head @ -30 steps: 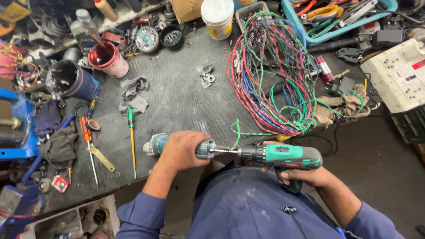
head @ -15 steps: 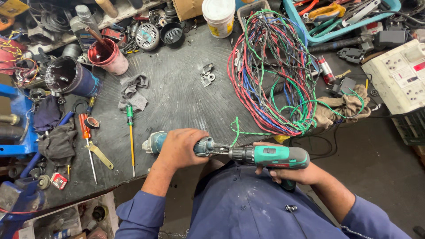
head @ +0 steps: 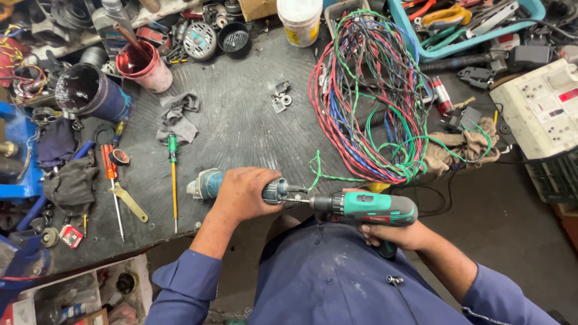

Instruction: The person disassembles a handheld angle grinder on a cluttered workbench. They use a screwdriver to remove screws, separate the housing, and then use a cordless drill to remove additional fasteners. The person then uses an air blower to clean the internal components before reassembling the tool.

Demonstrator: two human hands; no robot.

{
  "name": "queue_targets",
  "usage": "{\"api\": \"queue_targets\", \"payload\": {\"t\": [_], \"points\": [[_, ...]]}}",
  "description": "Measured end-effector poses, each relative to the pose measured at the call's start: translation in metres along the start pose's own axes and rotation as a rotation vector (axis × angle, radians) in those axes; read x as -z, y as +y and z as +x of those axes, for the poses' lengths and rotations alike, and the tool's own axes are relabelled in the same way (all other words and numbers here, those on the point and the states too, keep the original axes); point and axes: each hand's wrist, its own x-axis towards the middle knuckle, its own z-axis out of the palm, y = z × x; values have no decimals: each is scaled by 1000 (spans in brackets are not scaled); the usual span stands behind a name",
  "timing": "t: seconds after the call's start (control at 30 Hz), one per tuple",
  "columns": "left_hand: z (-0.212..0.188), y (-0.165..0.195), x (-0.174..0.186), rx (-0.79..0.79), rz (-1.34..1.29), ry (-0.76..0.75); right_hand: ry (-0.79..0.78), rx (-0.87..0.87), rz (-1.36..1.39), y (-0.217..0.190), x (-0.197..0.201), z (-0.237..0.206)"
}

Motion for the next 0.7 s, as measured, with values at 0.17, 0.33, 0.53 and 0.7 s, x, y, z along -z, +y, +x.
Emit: {"api": "queue_targets", "payload": {"t": [0.17,0.33,0.53,0.7], "points": [[0,0,-1,8,5,8,0,40,47,3,1,-1],[1,2,0,-4,3,9,-15,33,114,5,4,-1],[14,2,-2,50,7,-82,-95,61,-2,-5,30,-7],[30,-4,-4,104,71,-20,195,277,249,-23,71,-25]]}}
